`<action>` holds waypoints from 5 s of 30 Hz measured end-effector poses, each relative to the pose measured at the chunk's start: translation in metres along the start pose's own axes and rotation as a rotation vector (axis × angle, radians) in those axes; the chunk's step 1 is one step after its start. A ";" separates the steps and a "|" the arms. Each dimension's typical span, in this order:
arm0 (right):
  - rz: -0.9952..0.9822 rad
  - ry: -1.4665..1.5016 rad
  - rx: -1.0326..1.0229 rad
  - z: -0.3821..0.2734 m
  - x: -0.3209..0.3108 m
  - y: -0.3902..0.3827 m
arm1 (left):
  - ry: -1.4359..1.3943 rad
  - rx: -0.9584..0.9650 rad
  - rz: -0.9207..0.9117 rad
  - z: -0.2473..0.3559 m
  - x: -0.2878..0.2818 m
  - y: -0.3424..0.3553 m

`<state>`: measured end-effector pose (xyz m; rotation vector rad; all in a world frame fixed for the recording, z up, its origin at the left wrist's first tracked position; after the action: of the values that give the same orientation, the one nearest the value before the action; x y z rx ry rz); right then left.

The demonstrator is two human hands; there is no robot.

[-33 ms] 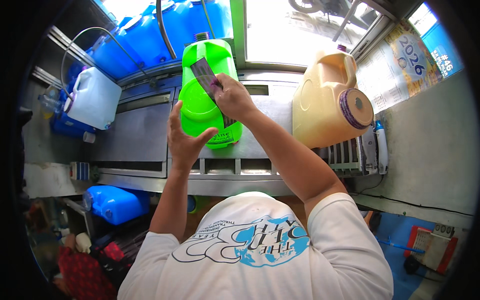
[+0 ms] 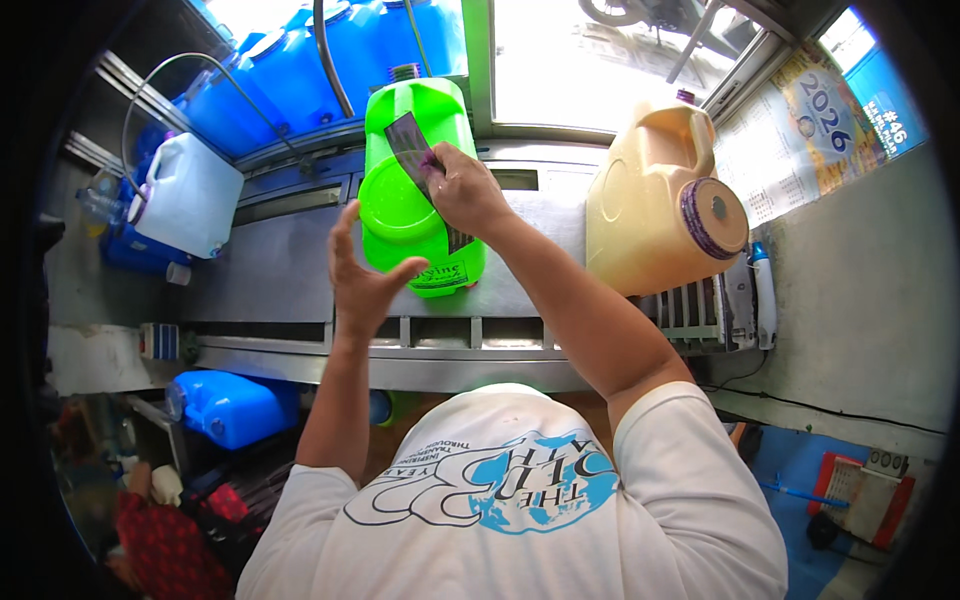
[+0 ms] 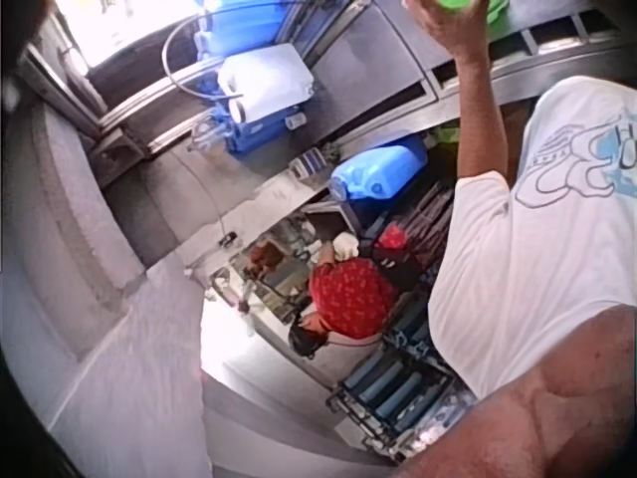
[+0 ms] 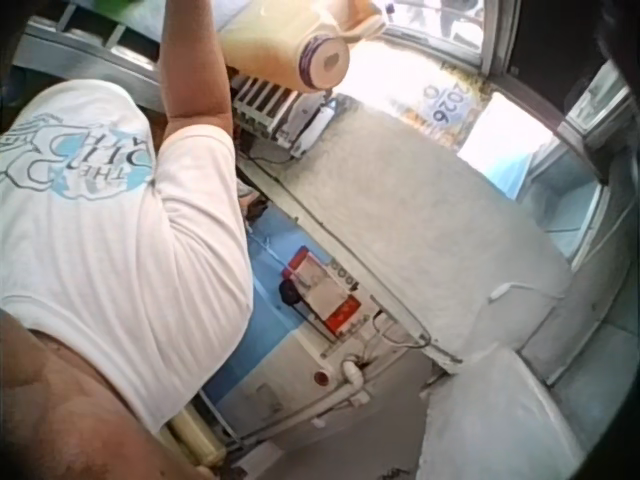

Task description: The person fills two plastic jugs with water from a tap, secures their lids, and applies sealant around the rim of each lid using a caulking gun. The person then hands the filled jugs through a service window to a customer.

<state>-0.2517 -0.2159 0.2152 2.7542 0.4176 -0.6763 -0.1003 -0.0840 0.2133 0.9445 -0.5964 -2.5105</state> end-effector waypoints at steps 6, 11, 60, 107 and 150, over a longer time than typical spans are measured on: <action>-0.134 0.043 -0.066 0.000 0.009 0.025 | -0.318 -0.024 -0.224 -0.043 0.020 0.043; -0.085 -0.001 -0.070 0.002 -0.004 0.011 | -0.531 -0.123 -0.278 -0.041 0.012 0.053; 0.345 -1.207 1.053 0.288 -0.432 -0.331 | 0.327 0.292 -0.670 0.015 0.044 0.113; -0.579 0.849 0.444 0.071 -0.151 -0.120 | 0.606 -0.112 -0.925 0.040 0.048 0.117; -0.537 0.673 0.344 0.036 -0.166 -0.113 | 0.602 -0.007 -0.841 0.044 0.042 0.108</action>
<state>-0.4457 -0.1585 0.2426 3.1602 1.3210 0.1405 -0.1377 -0.1838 0.2770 2.1781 0.0334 -2.6072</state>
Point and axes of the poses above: each hand's wrist, its own y-axis towards the middle knuckle, its own x-axis out of the palm, z = x × y, the point moved 6 cm from there along y, towards the middle knuckle, and after that the axes turned 2 degrees about -y, right-handed, at the moved point
